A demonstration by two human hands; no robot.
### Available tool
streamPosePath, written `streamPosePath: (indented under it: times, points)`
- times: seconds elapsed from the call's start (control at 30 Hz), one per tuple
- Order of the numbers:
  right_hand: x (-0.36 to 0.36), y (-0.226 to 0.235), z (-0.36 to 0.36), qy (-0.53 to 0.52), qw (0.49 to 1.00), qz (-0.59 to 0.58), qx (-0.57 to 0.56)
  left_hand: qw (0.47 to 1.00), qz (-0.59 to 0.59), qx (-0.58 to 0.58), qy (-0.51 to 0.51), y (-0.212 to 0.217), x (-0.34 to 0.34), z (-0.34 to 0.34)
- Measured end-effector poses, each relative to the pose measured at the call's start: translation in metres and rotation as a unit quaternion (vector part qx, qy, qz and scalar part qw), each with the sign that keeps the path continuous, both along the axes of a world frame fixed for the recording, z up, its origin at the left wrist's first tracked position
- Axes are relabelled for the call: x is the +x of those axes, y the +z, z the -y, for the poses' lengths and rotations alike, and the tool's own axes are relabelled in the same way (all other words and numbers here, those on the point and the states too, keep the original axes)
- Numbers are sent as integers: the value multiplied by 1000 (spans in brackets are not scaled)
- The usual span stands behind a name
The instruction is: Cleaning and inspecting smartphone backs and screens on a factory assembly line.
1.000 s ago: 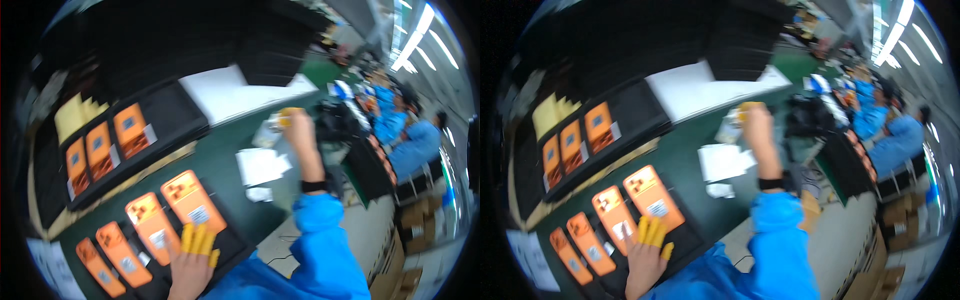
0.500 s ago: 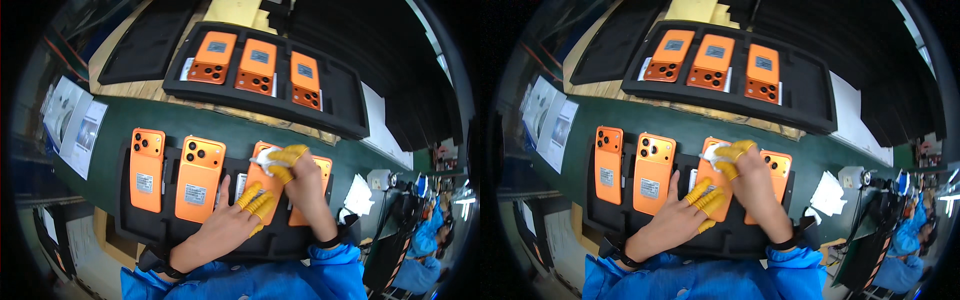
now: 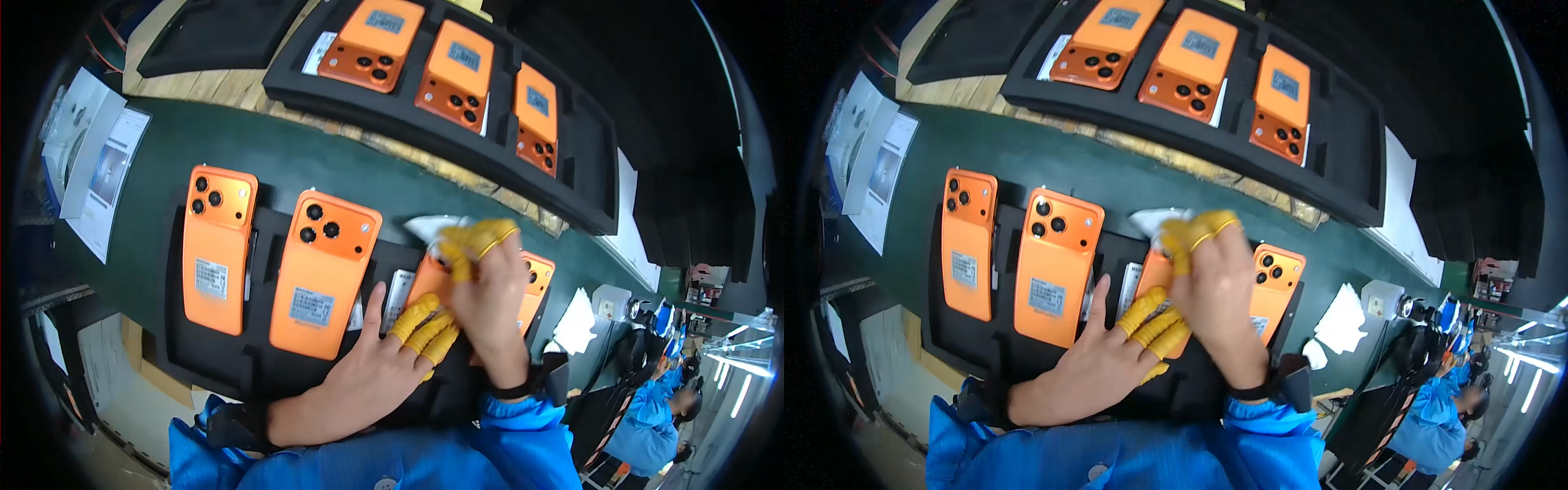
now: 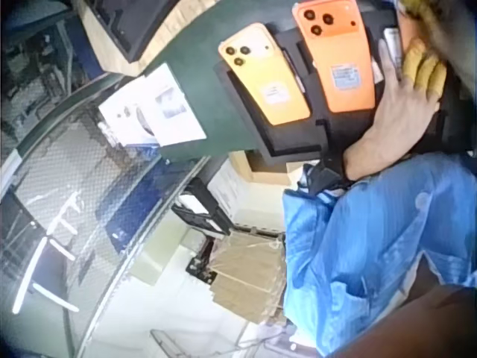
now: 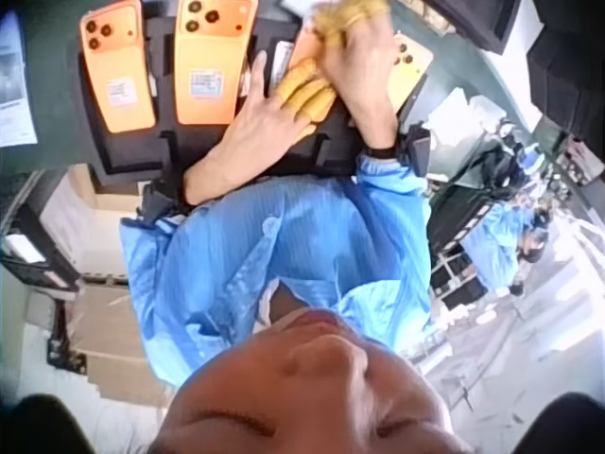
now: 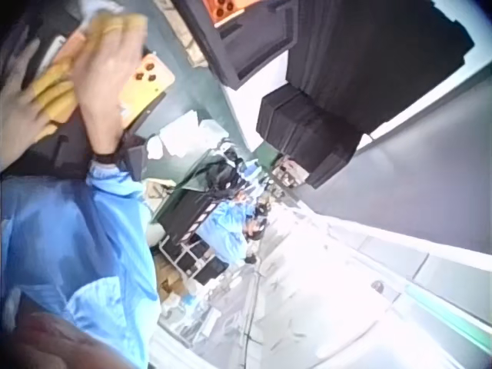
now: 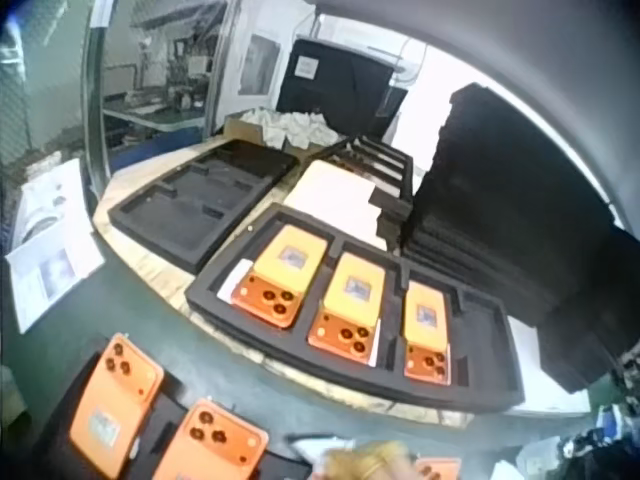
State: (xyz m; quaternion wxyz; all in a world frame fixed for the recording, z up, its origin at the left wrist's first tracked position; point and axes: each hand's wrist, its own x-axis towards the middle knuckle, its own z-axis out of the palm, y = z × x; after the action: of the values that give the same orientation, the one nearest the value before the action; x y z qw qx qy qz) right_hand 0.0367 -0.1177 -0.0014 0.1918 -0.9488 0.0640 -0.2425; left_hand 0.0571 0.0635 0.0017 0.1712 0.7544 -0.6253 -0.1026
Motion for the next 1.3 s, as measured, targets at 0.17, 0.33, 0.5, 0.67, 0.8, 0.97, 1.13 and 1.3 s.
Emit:
streamPosePath:
  times: [0.17, 0.33, 0.5, 0.67, 0.8, 0.97, 1.13, 1.3]
  points:
    - [-21, 3, 7, -80, 997, -3, 16, 997, -67, -39, 15, -5, -4, 5]
    - [3, 4, 8, -55, 998, -2, -21, 1000, -11, 7, -6, -1, -2, 0]
    - [-18, 16, 33, -191, 962, 21, 194, 999, -36, 12, 1, -4, -6, 3]
    - [-7, 11, -6, -48, 998, -17, 37, 1000, -4, 25, -1, -2, -4, 2]
    - [-25, -2, -3, 0, 999, -13, -50, 999, 13, 30, 1, 1, -5, 3]
    - [-44, -3, 4, 37, 995, -41, -88, 997, 54, 45, -27, 1, -4, 7]
    - [-28, 1, 2, 57, 993, -38, -94, 992, 57, 85, -76, 11, 2, 6]
    - [-56, -2, 10, 89, 990, -60, -95, 992, 76, 44, -88, 8, 2, 6]
